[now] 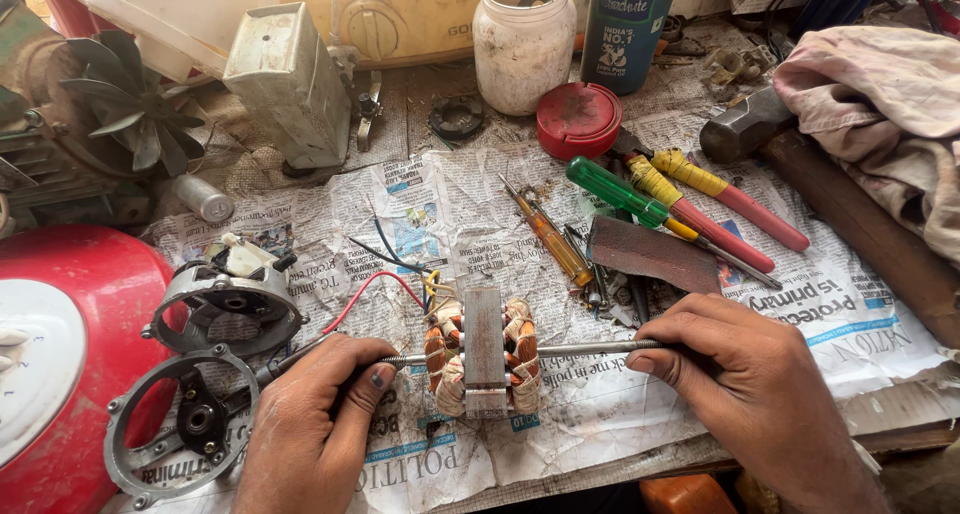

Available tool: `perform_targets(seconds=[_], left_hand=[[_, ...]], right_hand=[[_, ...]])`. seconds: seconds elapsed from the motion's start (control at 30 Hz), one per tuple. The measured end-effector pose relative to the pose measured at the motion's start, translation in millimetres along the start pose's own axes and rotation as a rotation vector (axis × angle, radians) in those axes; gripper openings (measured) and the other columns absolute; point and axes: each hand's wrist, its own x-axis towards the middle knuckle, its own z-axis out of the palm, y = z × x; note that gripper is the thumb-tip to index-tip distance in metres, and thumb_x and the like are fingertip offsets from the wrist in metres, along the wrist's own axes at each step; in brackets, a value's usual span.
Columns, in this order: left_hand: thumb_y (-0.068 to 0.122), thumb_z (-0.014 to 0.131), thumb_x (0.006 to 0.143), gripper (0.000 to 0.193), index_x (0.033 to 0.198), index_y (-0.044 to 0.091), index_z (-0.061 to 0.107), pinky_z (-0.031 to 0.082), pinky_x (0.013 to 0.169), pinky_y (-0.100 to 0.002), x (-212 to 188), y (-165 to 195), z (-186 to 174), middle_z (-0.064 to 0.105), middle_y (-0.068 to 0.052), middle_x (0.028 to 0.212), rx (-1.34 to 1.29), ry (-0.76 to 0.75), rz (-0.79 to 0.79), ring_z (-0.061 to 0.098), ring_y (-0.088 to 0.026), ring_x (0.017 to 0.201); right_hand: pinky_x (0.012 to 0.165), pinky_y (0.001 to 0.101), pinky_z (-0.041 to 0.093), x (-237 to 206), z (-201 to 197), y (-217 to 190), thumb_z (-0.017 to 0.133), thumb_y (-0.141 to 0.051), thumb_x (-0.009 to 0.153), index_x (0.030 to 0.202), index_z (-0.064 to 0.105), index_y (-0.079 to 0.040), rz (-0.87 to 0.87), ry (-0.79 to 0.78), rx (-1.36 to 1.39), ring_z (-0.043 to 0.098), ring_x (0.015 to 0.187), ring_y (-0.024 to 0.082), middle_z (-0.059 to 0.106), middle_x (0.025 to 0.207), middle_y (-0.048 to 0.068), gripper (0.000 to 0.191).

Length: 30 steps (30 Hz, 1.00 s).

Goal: The person threads a long threaded rod through the wound stator of a disassembled fan motor, then holds the stator and works the rod and shaft into the central bore, twisting and pushing to seat the rotor shaft through the windings on a newspaper-covered workbench.

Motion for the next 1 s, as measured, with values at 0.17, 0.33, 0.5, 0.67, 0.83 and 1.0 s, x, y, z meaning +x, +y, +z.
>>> perform_targets(seconds=[0.17,0.33,0.5,0.67,0.83,1.0], left_hand=[[0.011,0.071,0.088,0.021,0.109,0.007,0.077,0.052,0.058,-0.028,-2,-3,-1,0.073,-0.005,0.080,-0.083,-0.047,-0.129,0.062,-0.010,0.065],[0.008,0.068,0.087,0.020,0.105,0.007,0.076,0.053,0.058,-0.027,0,0,-1,0.072,-0.005,0.078,-0.114,-0.029,-0.140,0.064,-0.008,0.065],[0.011,0.068,0.087,0.017,0.102,0.007,0.075,0.053,0.059,-0.030,2,7,0,0.075,-0.006,0.074,-0.016,0.004,-0.144,0.067,-0.013,0.062],[0.015,0.066,0.090,0.016,0.101,0.007,0.075,0.055,0.061,-0.031,2,6,1,0.074,-0.007,0.075,0.015,0.001,-0.164,0.069,-0.016,0.067],[0.013,0.066,0.093,0.014,0.100,0.003,0.074,0.055,0.062,-0.027,0,-2,3,0.076,-0.004,0.077,-0.051,0.019,0.006,0.071,-0.010,0.067],[0.007,0.076,0.089,0.026,0.115,0.007,0.079,0.044,0.051,-0.025,-4,-6,-2,0.066,-0.002,0.073,-0.144,-0.032,-0.164,0.051,-0.007,0.061]], right_hand=[[0.060,0.0259,0.051,-1,-2,-1,0.084,-0.021,0.080,0.106,0.081,-0.007,0.002,0.001,0.016,0.066,0.072,0.011,0.072,0.092,-0.001,0.030],[0.058,0.0248,0.054,-1,-4,4,0.083,-0.020,0.082,0.101,0.081,-0.007,0.003,-0.034,0.058,0.066,0.075,0.011,0.072,0.093,-0.001,0.023],[0.062,0.0259,0.055,-2,-2,6,0.080,-0.022,0.086,0.099,0.078,-0.004,-0.022,-0.028,0.063,0.066,0.077,0.013,0.072,0.091,0.001,0.022],[0.069,0.0313,0.052,2,-2,3,0.074,-0.027,0.089,0.092,0.078,-0.005,0.146,-0.100,-0.011,0.066,0.078,0.016,0.072,0.088,0.002,0.023],[0.073,0.0330,0.052,5,-3,-1,0.070,-0.029,0.091,0.090,0.076,-0.003,0.252,-0.154,-0.108,0.065,0.079,0.018,0.071,0.085,0.004,0.027],[0.066,0.0280,0.056,2,-2,-1,0.081,-0.025,0.086,0.100,0.075,-0.005,-0.046,-0.044,0.056,0.067,0.081,0.014,0.071,0.092,0.001,0.025]])
